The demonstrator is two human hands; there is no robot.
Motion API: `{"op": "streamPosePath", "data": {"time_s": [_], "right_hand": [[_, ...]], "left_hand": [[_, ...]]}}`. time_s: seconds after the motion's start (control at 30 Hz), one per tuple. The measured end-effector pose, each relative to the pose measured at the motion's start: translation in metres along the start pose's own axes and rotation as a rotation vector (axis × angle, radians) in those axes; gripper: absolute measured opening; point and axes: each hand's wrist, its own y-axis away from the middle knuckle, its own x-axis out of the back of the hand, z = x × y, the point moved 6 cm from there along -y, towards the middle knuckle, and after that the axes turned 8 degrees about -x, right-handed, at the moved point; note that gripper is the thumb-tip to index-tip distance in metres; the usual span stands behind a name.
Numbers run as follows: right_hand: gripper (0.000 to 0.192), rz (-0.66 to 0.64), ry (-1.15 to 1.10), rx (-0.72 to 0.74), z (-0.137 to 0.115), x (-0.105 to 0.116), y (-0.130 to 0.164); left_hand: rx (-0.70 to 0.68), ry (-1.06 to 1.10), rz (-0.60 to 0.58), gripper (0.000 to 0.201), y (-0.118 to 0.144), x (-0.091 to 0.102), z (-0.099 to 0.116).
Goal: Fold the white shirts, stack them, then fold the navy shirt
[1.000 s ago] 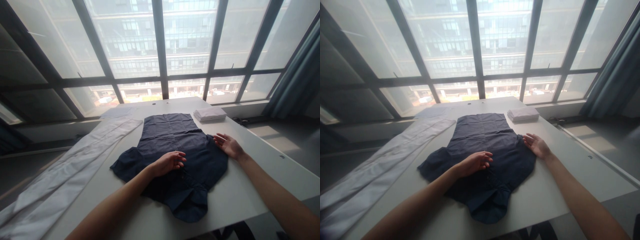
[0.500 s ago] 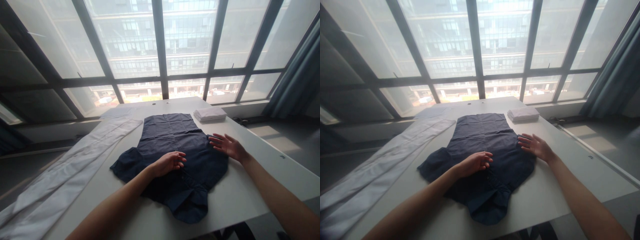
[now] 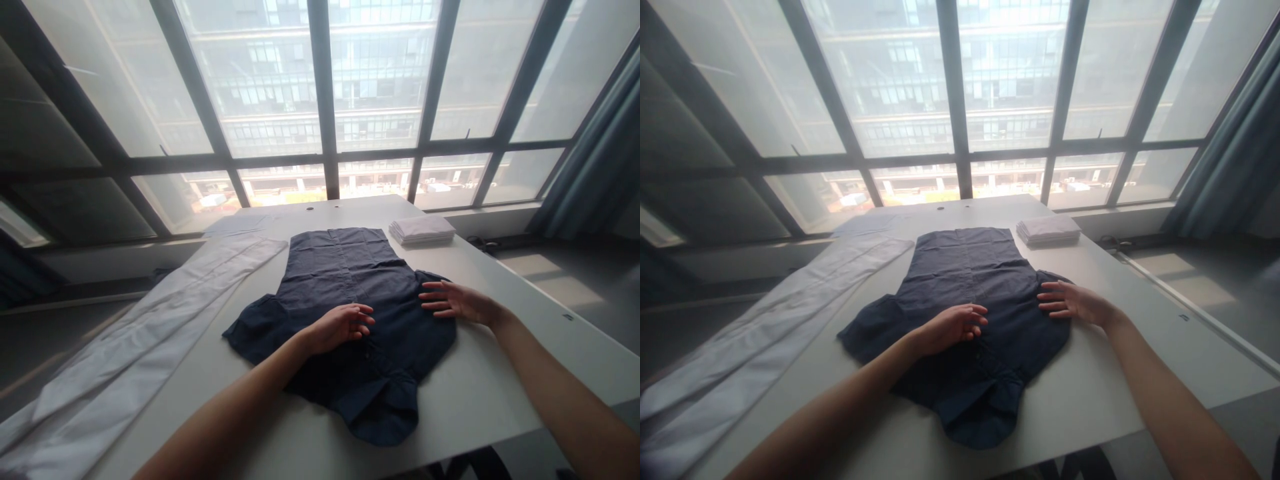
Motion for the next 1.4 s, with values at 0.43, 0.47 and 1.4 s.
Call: {"op": "streamPosePath", "data": {"time_s": [0.43, 0.47, 1.4], "right_hand": [[0.026, 0.453, -0.353, 0.45, -0.018, 0.071, -0.003], [0.027, 0.441, -0.337, 0.459, -0.02, 0.067, -0.002], [0.051, -0.341, 0.114, 0.172, -0.001, -0.093, -0.016]], "left_hand": [[0.004, 0.002, 0.003, 0.037, -0.001, 0.0, -0.001], [0.004, 0.003, 0.001, 0.037, 0.0, 0.0, 0.0], [-0.015, 0.02, -0.021, 0.036, 0.001, 0.0, 0.0]]}}
